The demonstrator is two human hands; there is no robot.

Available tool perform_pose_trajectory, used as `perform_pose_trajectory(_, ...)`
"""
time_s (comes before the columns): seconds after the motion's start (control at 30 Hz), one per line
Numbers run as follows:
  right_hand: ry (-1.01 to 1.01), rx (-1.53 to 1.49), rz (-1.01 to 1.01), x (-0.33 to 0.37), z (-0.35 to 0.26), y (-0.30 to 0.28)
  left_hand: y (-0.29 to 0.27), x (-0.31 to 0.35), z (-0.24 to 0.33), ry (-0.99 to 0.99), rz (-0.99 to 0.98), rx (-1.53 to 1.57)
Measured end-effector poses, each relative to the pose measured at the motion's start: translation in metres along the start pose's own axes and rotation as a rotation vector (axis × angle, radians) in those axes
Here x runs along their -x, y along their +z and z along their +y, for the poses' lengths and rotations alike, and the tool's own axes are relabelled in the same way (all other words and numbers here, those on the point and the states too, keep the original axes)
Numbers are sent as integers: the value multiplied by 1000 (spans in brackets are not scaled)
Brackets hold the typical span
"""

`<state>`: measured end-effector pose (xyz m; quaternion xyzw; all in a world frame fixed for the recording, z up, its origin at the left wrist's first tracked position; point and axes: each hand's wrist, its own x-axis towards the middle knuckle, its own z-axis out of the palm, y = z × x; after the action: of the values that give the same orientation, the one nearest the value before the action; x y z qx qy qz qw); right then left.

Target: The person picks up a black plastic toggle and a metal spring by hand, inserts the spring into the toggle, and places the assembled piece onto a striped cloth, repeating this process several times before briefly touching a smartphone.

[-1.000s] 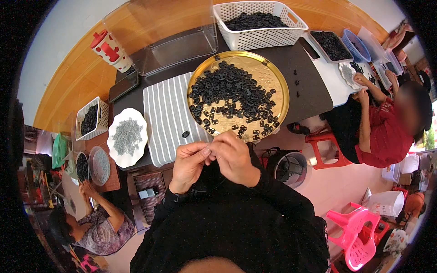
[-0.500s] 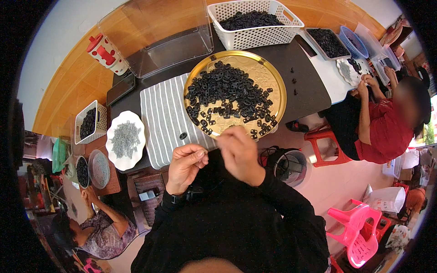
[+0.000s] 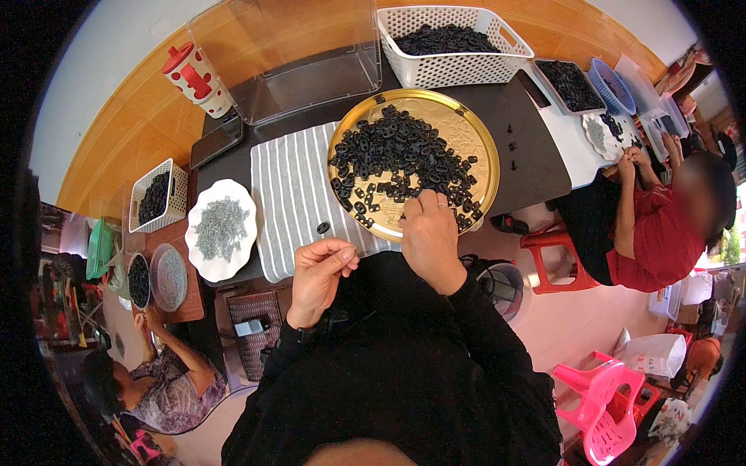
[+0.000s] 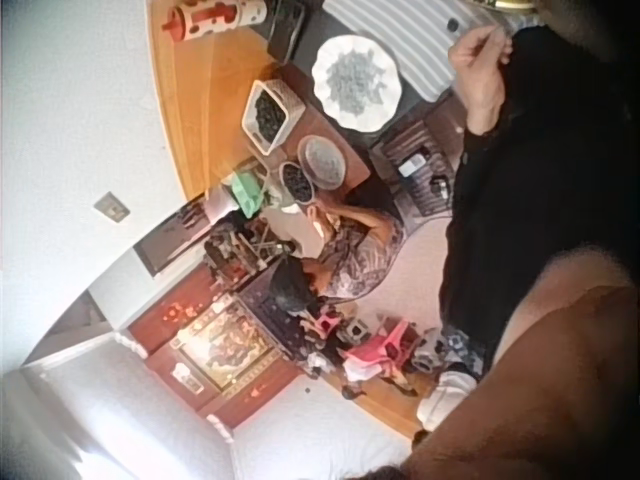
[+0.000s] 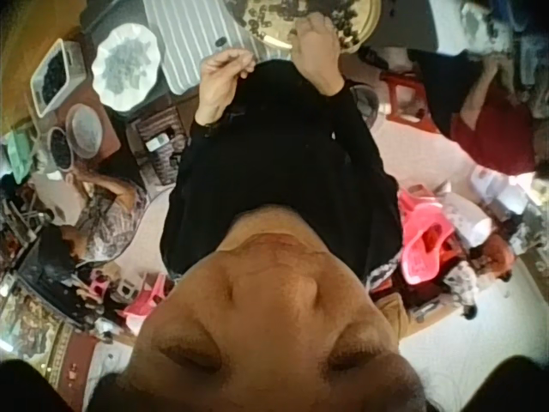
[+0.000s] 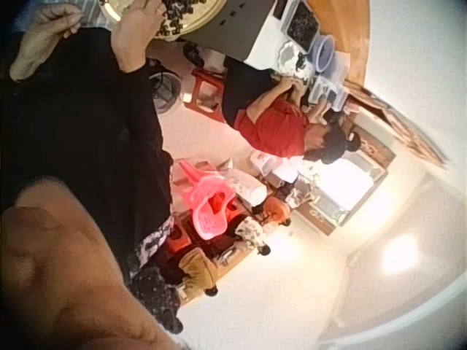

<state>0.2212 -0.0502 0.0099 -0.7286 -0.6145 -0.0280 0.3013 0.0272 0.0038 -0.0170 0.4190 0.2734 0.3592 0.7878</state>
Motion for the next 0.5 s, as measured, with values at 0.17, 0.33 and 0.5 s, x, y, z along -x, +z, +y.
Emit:
perform_pose_trajectory(0.17,-40,-355,-23,3,2,2,2,-1,0,14,18,-7)
perform_pose_trajectory(0.33,80,-954,-115,13,-22,-4,3,0,-1,39,-2,-44)
perform_pose_trajectory(0.5,119,-992,-101,19,-29,2,5,3,1,47,-12,-65)
